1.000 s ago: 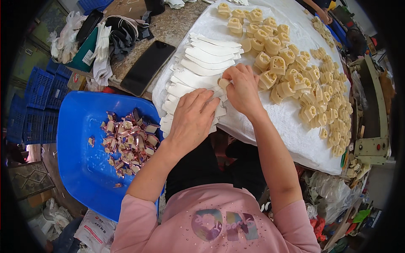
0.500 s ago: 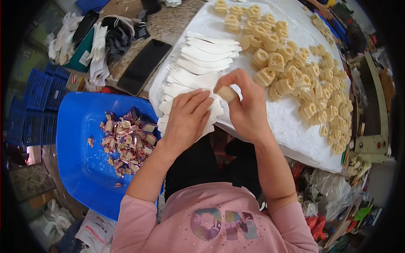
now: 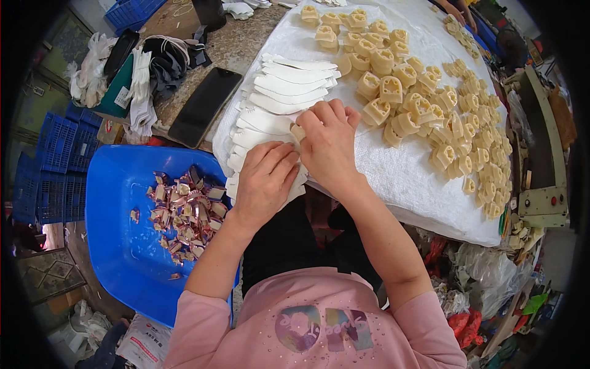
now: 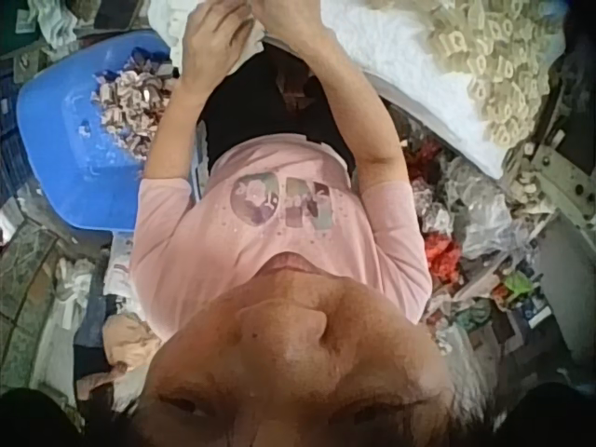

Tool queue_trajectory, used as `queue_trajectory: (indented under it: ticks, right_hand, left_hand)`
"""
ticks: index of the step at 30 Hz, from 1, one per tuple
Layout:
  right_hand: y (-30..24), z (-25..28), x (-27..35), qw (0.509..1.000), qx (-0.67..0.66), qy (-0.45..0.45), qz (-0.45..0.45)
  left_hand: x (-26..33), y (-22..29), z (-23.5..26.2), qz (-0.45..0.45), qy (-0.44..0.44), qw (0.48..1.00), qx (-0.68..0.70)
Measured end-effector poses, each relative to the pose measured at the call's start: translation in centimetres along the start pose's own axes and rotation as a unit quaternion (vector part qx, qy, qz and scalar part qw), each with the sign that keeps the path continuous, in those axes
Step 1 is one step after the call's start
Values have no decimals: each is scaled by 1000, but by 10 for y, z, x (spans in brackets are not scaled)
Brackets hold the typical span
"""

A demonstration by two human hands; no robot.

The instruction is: The recorder is assembling small shoe components by attaching white material strips to cream-colored plastic molds.

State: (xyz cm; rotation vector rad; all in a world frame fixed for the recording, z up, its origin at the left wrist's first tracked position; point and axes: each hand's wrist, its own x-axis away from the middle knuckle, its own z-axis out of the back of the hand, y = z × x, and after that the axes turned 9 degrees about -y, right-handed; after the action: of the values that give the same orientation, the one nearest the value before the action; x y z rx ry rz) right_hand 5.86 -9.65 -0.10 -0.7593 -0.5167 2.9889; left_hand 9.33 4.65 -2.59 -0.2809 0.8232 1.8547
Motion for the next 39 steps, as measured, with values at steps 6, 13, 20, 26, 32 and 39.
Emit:
queue_trajectory:
  ticks: [6, 13, 20, 26, 32, 39]
  right_hand:
    - [-17, 12, -6, 958, -256, -31, -128]
    - [-21, 9, -7, 820, -517, 2, -247]
    - [-32, 76, -33, 808, -580, 93, -55]
    - [-4, 86, 16, 678, -724, 85, -99]
    - [12, 63, 78, 684, -693, -30, -226]
    - [59, 78, 98, 829, -488, 40, -272]
  left_hand:
    - [1, 1, 1, 9, 9, 1000, -5]
    - [-2, 1, 0, 3, 3, 1000, 3]
    - [7, -5, 5, 9, -20, 1000, 8]
    - [-9, 27, 16, 32, -62, 997, 32]
    - [-8, 62, -3, 279, -65, 694, 661]
    - [-17, 68, -24, 308, -15, 594, 743]
